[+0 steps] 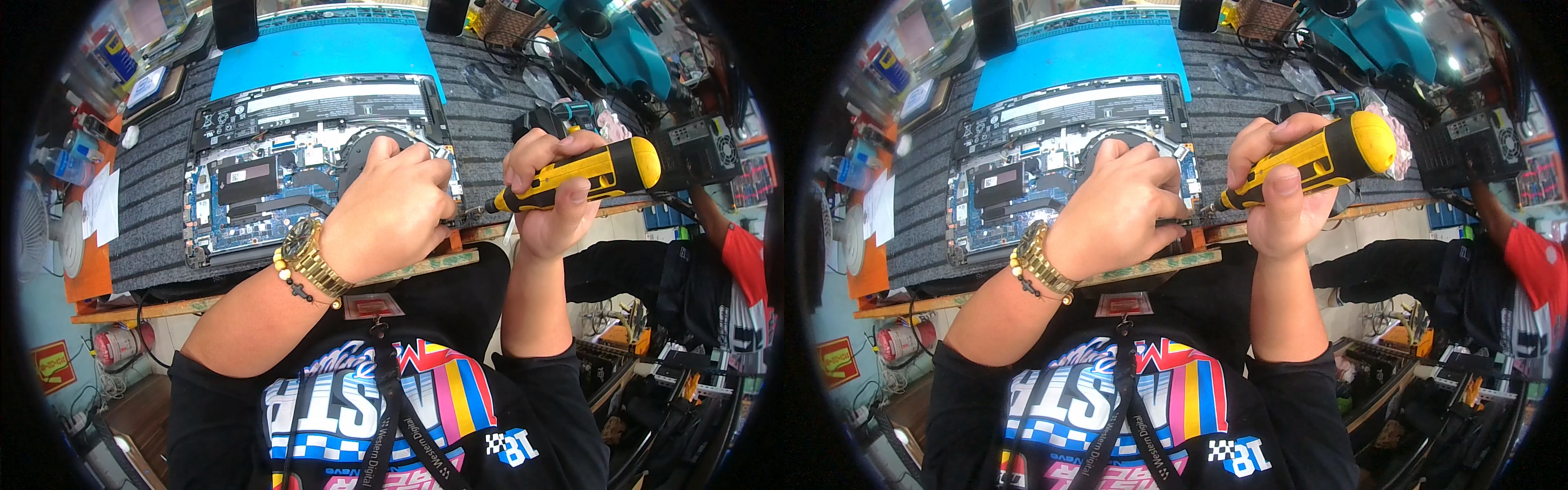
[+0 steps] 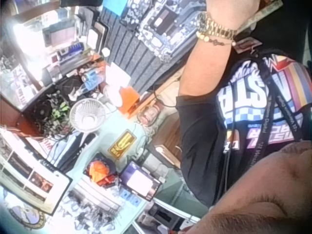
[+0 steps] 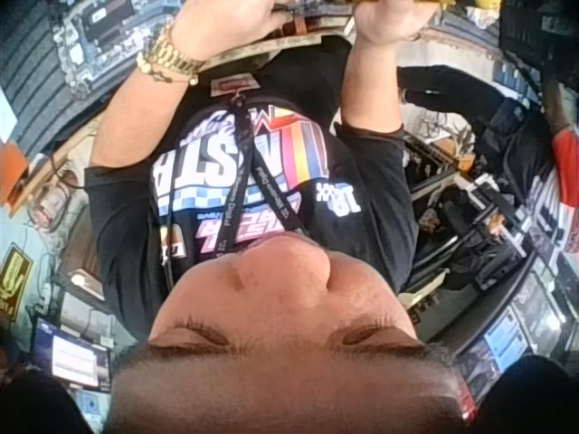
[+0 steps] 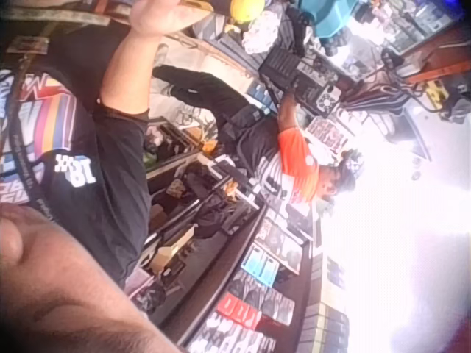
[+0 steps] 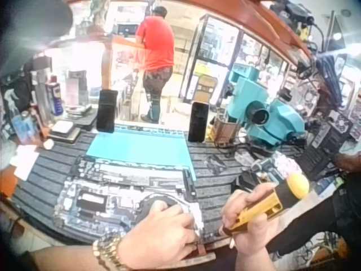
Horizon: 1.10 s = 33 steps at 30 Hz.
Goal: The person uses a screwdriver to work on internal components of an open laptop on a repair bench, moving small wires and components with their hands and a tool.
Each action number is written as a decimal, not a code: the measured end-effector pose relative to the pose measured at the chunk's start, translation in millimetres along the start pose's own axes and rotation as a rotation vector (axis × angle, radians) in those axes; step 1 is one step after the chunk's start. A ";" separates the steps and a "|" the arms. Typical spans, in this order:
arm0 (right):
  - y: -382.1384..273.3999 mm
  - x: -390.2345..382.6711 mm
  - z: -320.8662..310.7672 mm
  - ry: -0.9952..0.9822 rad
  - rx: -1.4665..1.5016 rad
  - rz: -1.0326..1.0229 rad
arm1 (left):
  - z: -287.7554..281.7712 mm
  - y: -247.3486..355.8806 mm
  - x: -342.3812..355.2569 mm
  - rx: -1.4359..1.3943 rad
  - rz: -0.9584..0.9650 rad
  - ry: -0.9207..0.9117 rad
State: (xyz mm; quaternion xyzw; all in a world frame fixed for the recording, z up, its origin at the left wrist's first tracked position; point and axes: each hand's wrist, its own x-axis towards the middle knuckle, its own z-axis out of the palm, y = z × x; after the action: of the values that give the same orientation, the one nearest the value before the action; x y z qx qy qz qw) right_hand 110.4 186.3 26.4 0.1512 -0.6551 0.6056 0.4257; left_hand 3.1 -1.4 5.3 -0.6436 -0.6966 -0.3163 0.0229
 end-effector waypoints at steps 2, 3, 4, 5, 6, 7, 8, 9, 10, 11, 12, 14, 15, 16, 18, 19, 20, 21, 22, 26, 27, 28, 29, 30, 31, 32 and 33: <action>-0.5 0.3 1.1 0.008 -0.003 0.001 | -0.2 0.4 0.5 -0.003 0.002 0.000; -1.2 0.2 2.3 -0.002 -0.007 -0.006 | -0.7 1.1 1.2 -0.001 0.006 -0.001; -1.9 0.1 3.8 -0.011 -0.011 -0.013 | -1.0 1.7 1.9 0.000 0.010 -0.001; -2.4 -0.5 6.6 -0.011 -0.010 -0.013 | -1.2 1.6 1.6 0.000 0.010 -0.001; -3.3 -1.4 10.0 -0.015 -0.005 0.007 | -1.6 1.3 1.2 0.000 0.006 -0.004; -3.6 -2.1 12.1 -0.018 0.000 0.027 | -1.6 1.1 1.0 0.001 0.002 -0.007; -2.7 -2.3 12.8 -0.018 -0.001 0.027 | -1.4 1.0 1.0 0.001 0.003 -0.007; -1.6 -2.6 13.2 -0.014 0.014 0.035 | -1.2 0.9 1.0 0.003 0.000 -0.007; -1.0 -2.8 13.2 -0.009 0.028 0.043 | -1.0 0.8 1.0 0.004 -0.002 -0.007; -1.0 -2.7 13.5 -0.010 0.029 0.043 | -1.2 0.5 0.8 0.005 -0.003 -0.007; -1.1 -2.6 13.8 -0.010 0.036 0.045 | -1.4 0.1 0.6 0.001 -0.004 -0.010; -1.3 -2.1 13.1 -0.011 0.042 0.048 | -1.7 0.0 0.5 -0.003 -0.005 -0.012; -1.5 -1.6 12.0 -0.020 0.041 0.041 | -1.7 0.3 0.8 -0.003 0.000 -0.007; -1.7 -1.2 11.2 -0.030 0.040 0.035 | -1.7 0.6 1.1 -0.003 0.005 -0.002; -2.6 -0.8 11.4 -0.025 0.043 0.039 | -1.4 1.2 1.0 0.001 0.004 -0.001; -2.9 -0.5 11.6 -0.020 0.044 0.043 | -1.3 1.4 0.8 0.006 0.004 0.000; -2.7 -0.8 11.6 -0.020 0.044 0.044 | -1.2 1.3 0.9 0.004 0.003 0.000; -2.5 -1.1 11.9 -0.022 0.043 0.045 | -1.4 1.2 1.0 0.003 0.003 -0.003; -2.2 -1.4 12.1 -0.025 0.043 0.046 | -1.4 1.2 1.1 0.002 0.002 -0.005; -0.4 -2.2 13.0 -0.017 0.043 0.044 | -1.3 0.7 0.8 0.001 0.001 -0.001; -0.3 -2.4 12.7 -0.023 0.048 0.045 | -1.7 0.8 1.0 0.000 0.000 -0.004; -0.6 -2.1 12.4 -0.028 0.052 0.045 | -2.1 0.9 1.2 0.000 0.000 -0.007; -1.1 -1.5 12.3 -0.029 0.053 0.044 | -1.9 1.0 1.1 0.001 0.000 -0.007; -2.1 -0.5 12.2 -0.037 0.067 0.046 | -1.7 1.4 0.9 -0.004 0.001 -0.001; -3.2 0.4 12.3 -0.046 0.082 0.047 | -1.9 1.9 0.9 -0.008 0.002 0.006; -2.7 0.5 12.5 -0.045 0.080 0.050 | -1.1 1.1 0.9 -0.011 0.001 0.005; -2.3 0.5 12.7 -0.041 0.072 0.046 | -0.5 0.3 1.0 -0.008 0.004 0.005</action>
State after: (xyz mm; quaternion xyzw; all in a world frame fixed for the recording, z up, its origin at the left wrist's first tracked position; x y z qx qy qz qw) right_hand 107.0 174.2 29.6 0.1635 -0.6447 0.6352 0.3926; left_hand 3.0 -0.7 6.3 -0.6441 -0.6941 -0.3207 0.0228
